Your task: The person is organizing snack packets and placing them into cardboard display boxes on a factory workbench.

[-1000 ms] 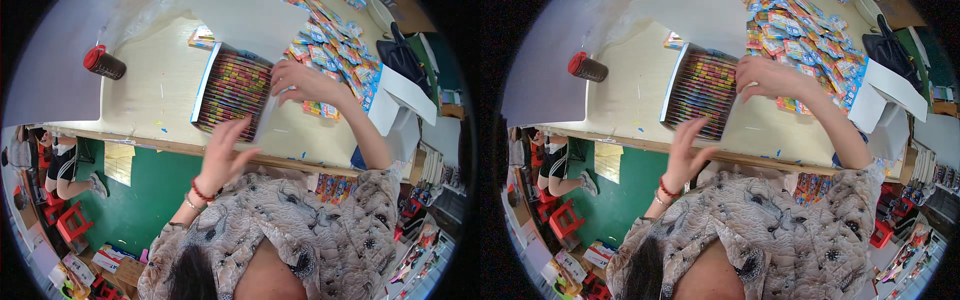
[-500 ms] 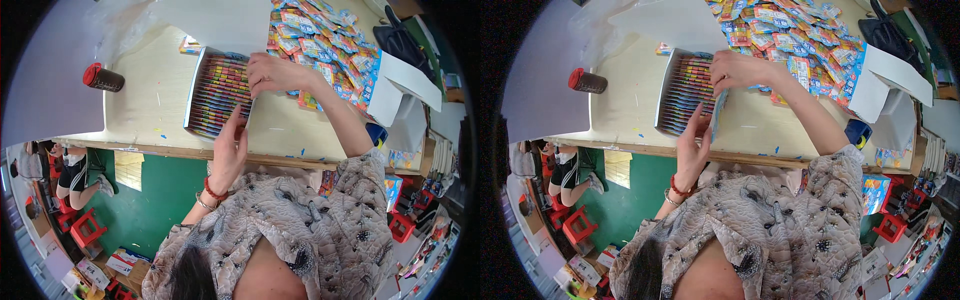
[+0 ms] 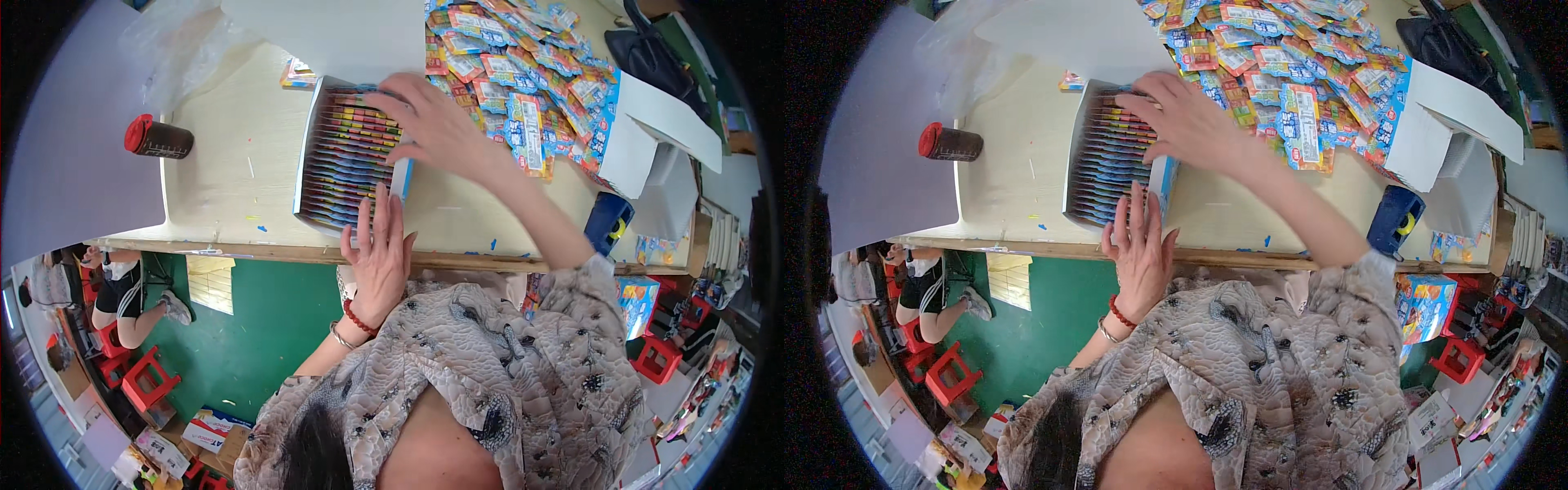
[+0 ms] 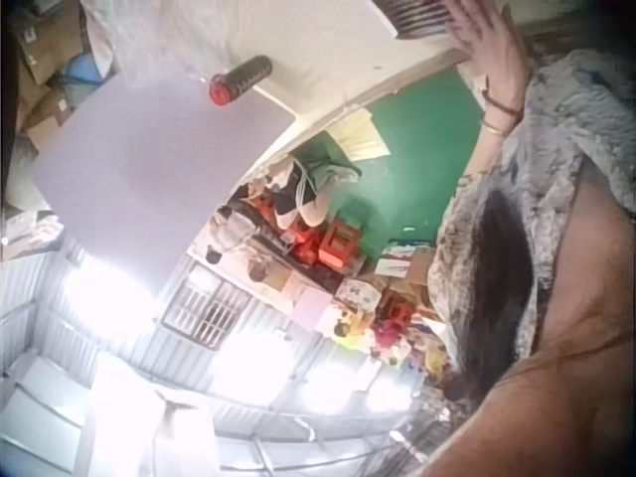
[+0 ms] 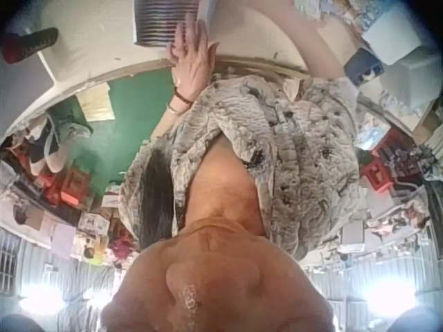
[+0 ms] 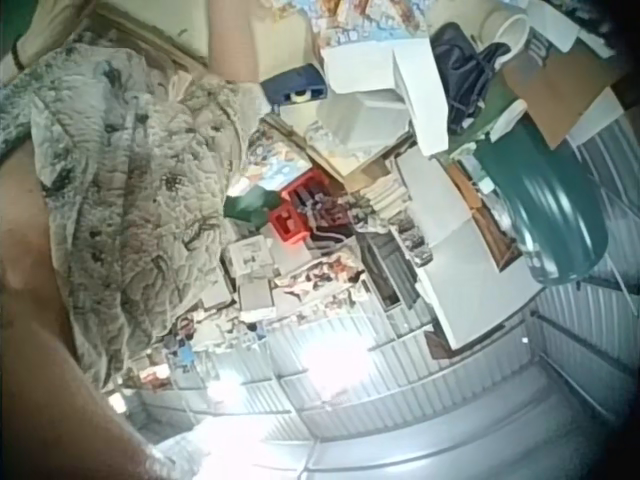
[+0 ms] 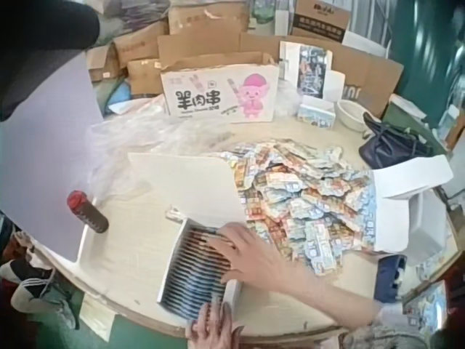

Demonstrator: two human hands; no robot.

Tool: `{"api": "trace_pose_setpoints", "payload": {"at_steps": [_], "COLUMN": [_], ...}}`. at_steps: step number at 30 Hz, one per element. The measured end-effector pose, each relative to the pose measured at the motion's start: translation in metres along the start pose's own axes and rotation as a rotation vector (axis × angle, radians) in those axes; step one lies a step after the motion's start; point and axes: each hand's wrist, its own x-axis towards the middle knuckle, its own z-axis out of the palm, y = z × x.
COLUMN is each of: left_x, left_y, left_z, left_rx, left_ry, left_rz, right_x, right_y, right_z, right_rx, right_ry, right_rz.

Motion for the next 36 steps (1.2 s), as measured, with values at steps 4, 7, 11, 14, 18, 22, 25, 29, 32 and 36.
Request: {"api": "trace_pose_setpoints", "payload": {"at_steps": [4,7,11,14,18,22,25,29,32,36], "left_x": [-0.007,-0.005,-0.003,0.002,0.011,0.03,0.061,0.126,0.147,0.16], "left_y": [-0.005,-0.002,-0.003,0.004,0.025,0.014,-0.048,-0.105,-0.129,-0.154], "left_z": [0.018,0.019,0.015,0.017,0.016,-0.015,-0.015,-0.008,0.008,0.026], "left_rx": [0.175,0.144,0.171,0.227,0.162,-0.124,-0.266,-1.165,-1.218,-1.326], "left_ry": [-0.071,-0.055,-0.067,-0.085,-0.093,-0.022,0.394,0.327,-0.006,0.022], "left_rz": [0.054,0.034,0.046,0.079,0.092,0.185,0.102,-0.378,-0.292,0.036], "right_x": [-0.043,-0.056,-0.043,-0.031,-0.008,0.001,-0.005,0.006,0.008,0.007], "right_y": [-0.052,-0.062,-0.032,0.016,0.046,0.06,0.065,0.054,0.061,0.068], "right_z": [0.052,0.084,0.074,0.069,0.043,0.038,0.049,0.054,0.054,0.051], "right_rx": [0.255,0.733,0.925,0.612,0.4,0.46,0.36,0.547,0.584,0.947], "right_ry": [0.517,0.674,0.662,0.691,0.445,0.332,0.379,0.56,0.589,0.536], "right_rz": [0.517,0.728,0.825,0.794,0.735,0.682,0.57,0.49,0.498,0.434]}}
